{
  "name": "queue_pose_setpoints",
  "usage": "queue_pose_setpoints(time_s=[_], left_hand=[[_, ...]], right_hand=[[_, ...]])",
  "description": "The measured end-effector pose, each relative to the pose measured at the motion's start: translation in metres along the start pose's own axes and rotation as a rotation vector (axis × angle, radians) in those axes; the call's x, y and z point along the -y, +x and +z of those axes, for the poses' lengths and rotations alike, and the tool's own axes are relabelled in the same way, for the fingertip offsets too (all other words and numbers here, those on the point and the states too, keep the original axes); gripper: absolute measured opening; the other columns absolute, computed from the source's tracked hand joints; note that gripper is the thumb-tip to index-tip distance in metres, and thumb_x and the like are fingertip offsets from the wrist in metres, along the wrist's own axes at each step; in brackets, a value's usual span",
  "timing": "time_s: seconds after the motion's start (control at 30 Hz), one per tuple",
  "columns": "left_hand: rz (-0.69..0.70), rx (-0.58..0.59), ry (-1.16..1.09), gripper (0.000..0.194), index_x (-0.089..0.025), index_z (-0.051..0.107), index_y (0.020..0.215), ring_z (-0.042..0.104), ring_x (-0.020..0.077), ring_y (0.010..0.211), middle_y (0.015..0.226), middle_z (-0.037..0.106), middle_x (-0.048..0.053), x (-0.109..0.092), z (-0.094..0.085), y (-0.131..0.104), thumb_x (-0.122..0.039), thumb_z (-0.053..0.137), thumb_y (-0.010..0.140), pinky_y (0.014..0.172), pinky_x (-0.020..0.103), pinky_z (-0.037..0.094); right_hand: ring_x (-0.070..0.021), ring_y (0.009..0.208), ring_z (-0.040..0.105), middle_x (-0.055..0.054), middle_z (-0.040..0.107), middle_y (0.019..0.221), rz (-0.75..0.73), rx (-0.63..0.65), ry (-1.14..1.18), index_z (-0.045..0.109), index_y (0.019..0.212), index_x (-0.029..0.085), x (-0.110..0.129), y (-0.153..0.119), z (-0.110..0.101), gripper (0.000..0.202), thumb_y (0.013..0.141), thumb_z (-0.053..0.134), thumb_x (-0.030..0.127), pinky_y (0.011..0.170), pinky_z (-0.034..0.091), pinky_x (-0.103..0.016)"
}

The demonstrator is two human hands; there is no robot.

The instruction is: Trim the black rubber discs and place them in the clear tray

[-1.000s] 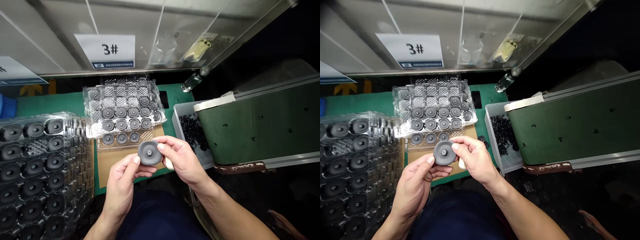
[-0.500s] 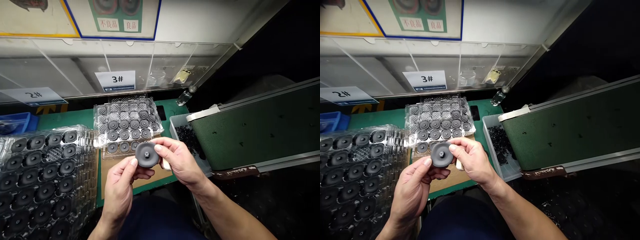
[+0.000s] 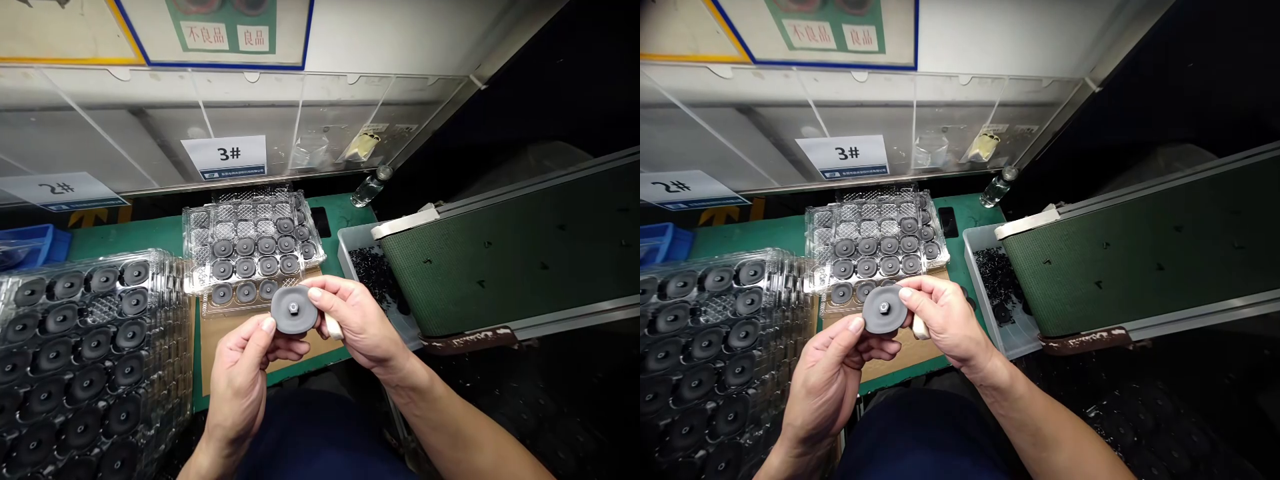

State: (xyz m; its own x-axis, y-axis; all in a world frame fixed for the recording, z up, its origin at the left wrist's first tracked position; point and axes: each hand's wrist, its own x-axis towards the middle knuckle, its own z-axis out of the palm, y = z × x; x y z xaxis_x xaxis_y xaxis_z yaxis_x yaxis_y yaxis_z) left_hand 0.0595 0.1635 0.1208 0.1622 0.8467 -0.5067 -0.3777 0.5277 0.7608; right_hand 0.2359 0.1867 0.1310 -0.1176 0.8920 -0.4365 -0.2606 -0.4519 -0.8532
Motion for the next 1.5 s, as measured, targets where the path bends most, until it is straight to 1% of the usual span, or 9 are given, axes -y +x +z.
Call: queue_pose_setpoints(time_s=[0.33, 0.53, 0.83, 0.93, 1.07, 1.17, 1.23, 1.37, 1.5], left_hand=[[-0.002, 0.008, 0.020, 0.035, -0.014, 0.084, 0.096, 0.077, 0.0248, 0.074, 0.090, 0.082, 0.013, -0.004, 0.000, 0.005, -0.047, 0.075, 0.091, 0.068, 0.031, 0.064], [-0.013, 0.004, 0.004, 0.032, -0.014, 0.083, 0.097, 0.077, 0.0244, 0.074, 0.092, 0.083, 0.013, -0.003, -0.002, 0.007, -0.045, 0.074, 0.092, 0.069, 0.032, 0.064], [-0.033, -0.003, 0.010, 0.028, -0.016, 0.084, 0.095, 0.077, 0.0250, 0.074, 0.091, 0.083, 0.011, -0.006, -0.003, 0.008, -0.042, 0.074, 0.091, 0.070, 0.033, 0.065], [-0.029, 0.005, 0.009, 0.031, -0.015, 0.082, 0.098, 0.078, 0.0247, 0.074, 0.091, 0.083, 0.012, -0.001, -0.005, 0.010, -0.044, 0.074, 0.091, 0.070, 0.032, 0.065], [-0.122, -0.021, 0.010, 0.039, -0.012, 0.078, 0.110, 0.079, 0.0232, 0.076, 0.095, 0.083, 0.014, 0.029, -0.020, 0.019, -0.046, 0.075, 0.091, 0.068, 0.029, 0.064], [-0.284, -0.120, -0.011, 0.036, -0.007, 0.076, 0.110, 0.079, 0.0226, 0.073, 0.097, 0.082, 0.018, 0.067, -0.043, 0.035, -0.038, 0.077, 0.091, 0.065, 0.027, 0.064], [-0.362, -0.208, -0.039, 0.030, -0.006, 0.072, 0.113, 0.079, 0.0227, 0.072, 0.100, 0.081, 0.019, 0.093, -0.061, 0.049, -0.029, 0.073, 0.093, 0.064, 0.029, 0.065], [-0.429, -0.354, -0.118, 0.027, -0.012, 0.063, 0.123, 0.081, 0.0251, 0.081, 0.121, 0.077, 0.021, 0.132, -0.091, 0.077, -0.019, 0.066, 0.097, 0.070, 0.034, 0.067], [-0.374, -0.403, -0.229, 0.021, -0.020, 0.062, 0.115, 0.081, 0.0275, 0.099, 0.139, 0.069, 0.015, 0.146, -0.108, 0.099, -0.020, 0.070, 0.096, 0.084, 0.038, 0.067]], right_hand=[[-0.0050, 0.048, 0.043, 0.000, 0.064, 0.069, 0.022, 0.014, 0.035, 0.076, 0.106, 0.013, 0.000, 0.006, -0.001, 0.038, 0.088, 0.079, 0.047, 0.045, 0.032, -0.017], [-0.0087, 0.058, 0.051, -0.001, 0.063, 0.072, -0.010, 0.006, -0.009, 0.075, 0.105, 0.015, 0.001, 0.007, 0.000, 0.036, 0.089, 0.079, 0.047, 0.048, 0.037, -0.017], [-0.0082, 0.054, 0.046, 0.001, 0.061, 0.069, -0.008, 0.006, -0.027, 0.075, 0.104, 0.017, 0.004, 0.005, 0.006, 0.034, 0.090, 0.078, 0.048, 0.051, 0.041, -0.019], [-0.0085, 0.053, 0.046, 0.001, 0.062, 0.071, -0.009, 0.003, -0.096, 0.075, 0.107, 0.017, -0.001, 0.007, -0.001, 0.035, 0.091, 0.075, 0.049, 0.050, 0.040, -0.020], [-0.0108, 0.055, 0.050, -0.002, 0.067, 0.078, -0.095, -0.152, -0.425, 0.075, 0.114, 0.017, -0.030, 0.026, -0.039, 0.041, 0.094, 0.068, 0.051, 0.051, 0.041, -0.023], [-0.0127, 0.055, 0.052, -0.003, 0.067, 0.078, -0.111, -0.329, -0.617, 0.074, 0.116, 0.013, -0.064, 0.052, -0.078, 0.048, 0.095, 0.062, 0.054, 0.051, 0.041, -0.025], [-0.0138, 0.055, 0.055, -0.003, 0.067, 0.078, -0.091, -0.360, -0.685, 0.072, 0.117, 0.011, -0.087, 0.069, -0.094, 0.050, 0.095, 0.058, 0.054, 0.052, 0.043, -0.025], [-0.0159, 0.064, 0.063, -0.002, 0.071, 0.082, -0.073, -0.300, -0.880, 0.074, 0.119, 0.018, -0.123, 0.096, -0.095, 0.040, 0.097, 0.057, 0.047, 0.064, 0.047, -0.027], [-0.0190, 0.080, 0.069, 0.000, 0.076, 0.088, -0.062, -0.223, -1.087, 0.075, 0.119, 0.026, -0.143, 0.115, -0.078, 0.029, 0.099, 0.057, 0.036, 0.078, 0.049, -0.029]])
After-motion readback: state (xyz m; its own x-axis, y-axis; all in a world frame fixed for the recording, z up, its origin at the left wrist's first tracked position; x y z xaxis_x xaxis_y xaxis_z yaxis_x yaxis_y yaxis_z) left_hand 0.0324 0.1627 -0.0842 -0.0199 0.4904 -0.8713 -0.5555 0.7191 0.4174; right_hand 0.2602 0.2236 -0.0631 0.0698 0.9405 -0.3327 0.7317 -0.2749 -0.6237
